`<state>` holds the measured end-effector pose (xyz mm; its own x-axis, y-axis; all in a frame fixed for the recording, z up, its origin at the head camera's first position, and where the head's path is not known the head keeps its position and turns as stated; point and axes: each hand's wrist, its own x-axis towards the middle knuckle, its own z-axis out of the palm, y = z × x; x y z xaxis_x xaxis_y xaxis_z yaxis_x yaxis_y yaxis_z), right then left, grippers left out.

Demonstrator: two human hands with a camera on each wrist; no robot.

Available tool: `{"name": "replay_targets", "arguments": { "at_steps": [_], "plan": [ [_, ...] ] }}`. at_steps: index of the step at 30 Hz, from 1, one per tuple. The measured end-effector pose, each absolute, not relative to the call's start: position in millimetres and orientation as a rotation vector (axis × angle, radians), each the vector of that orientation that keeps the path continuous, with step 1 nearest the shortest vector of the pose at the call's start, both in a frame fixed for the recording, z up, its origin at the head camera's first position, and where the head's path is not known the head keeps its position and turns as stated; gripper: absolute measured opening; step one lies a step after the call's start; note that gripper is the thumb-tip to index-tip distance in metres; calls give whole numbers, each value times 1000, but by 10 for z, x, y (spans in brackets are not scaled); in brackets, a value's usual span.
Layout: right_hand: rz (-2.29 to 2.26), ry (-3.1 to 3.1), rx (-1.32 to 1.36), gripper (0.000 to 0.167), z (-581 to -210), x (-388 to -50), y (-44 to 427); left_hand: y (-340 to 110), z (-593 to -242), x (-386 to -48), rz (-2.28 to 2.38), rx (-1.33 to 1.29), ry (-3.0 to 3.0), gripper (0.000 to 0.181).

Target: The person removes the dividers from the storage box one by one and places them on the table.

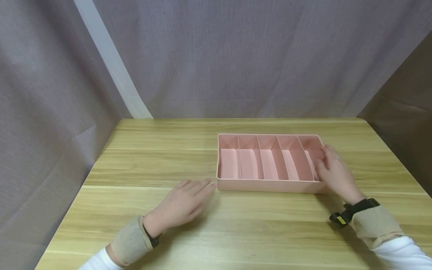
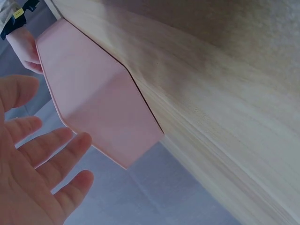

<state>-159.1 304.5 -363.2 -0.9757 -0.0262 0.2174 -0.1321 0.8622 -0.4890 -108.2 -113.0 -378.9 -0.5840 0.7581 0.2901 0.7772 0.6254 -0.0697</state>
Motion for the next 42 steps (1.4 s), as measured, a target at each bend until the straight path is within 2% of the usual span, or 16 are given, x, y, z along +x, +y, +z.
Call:
{"name": "replay_targets", "arguments": {
  "at_steps": [42],
  "plan": [
    [817, -2987, 20, 59, -3692, -1637, 3116, -1043, -3769, -1100, -64, -1236, -2585, 62]
  ]
}}
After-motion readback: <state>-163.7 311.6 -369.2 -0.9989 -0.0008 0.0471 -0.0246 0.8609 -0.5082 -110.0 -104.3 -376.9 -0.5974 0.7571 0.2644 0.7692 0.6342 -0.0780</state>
